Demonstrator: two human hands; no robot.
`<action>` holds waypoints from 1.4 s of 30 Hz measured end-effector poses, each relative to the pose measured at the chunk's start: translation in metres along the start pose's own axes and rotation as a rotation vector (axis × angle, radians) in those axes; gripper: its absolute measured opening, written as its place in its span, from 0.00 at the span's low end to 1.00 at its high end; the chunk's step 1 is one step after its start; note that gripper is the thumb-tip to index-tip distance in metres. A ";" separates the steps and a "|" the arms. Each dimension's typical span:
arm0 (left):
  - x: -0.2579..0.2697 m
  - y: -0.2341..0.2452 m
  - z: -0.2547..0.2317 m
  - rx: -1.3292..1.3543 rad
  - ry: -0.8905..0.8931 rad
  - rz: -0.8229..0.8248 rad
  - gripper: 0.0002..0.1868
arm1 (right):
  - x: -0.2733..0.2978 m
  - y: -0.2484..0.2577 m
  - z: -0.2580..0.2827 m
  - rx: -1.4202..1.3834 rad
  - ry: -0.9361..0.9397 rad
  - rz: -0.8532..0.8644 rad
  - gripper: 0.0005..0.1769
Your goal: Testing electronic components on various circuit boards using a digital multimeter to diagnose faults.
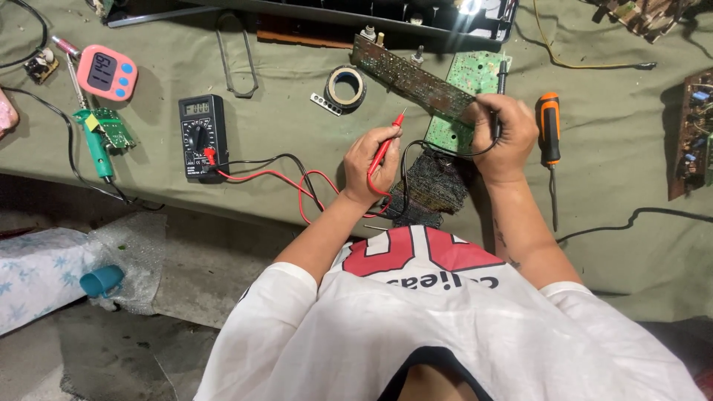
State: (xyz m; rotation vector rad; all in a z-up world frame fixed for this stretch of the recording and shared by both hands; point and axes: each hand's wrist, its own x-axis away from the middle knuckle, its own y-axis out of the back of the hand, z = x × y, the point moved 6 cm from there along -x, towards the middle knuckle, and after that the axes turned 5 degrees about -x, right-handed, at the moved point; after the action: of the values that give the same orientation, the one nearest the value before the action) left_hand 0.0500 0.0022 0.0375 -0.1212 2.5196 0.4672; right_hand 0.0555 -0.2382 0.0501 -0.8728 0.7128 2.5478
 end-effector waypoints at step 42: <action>-0.030 -0.058 0.019 0.119 0.143 0.116 0.06 | 0.032 -0.016 -0.025 -0.294 -0.036 0.047 0.11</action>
State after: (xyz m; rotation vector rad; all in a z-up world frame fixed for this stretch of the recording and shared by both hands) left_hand 0.0950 -0.0455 0.0218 0.0393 2.6978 0.3640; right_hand 0.0511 -0.2339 0.0073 -0.9060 0.3559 2.7470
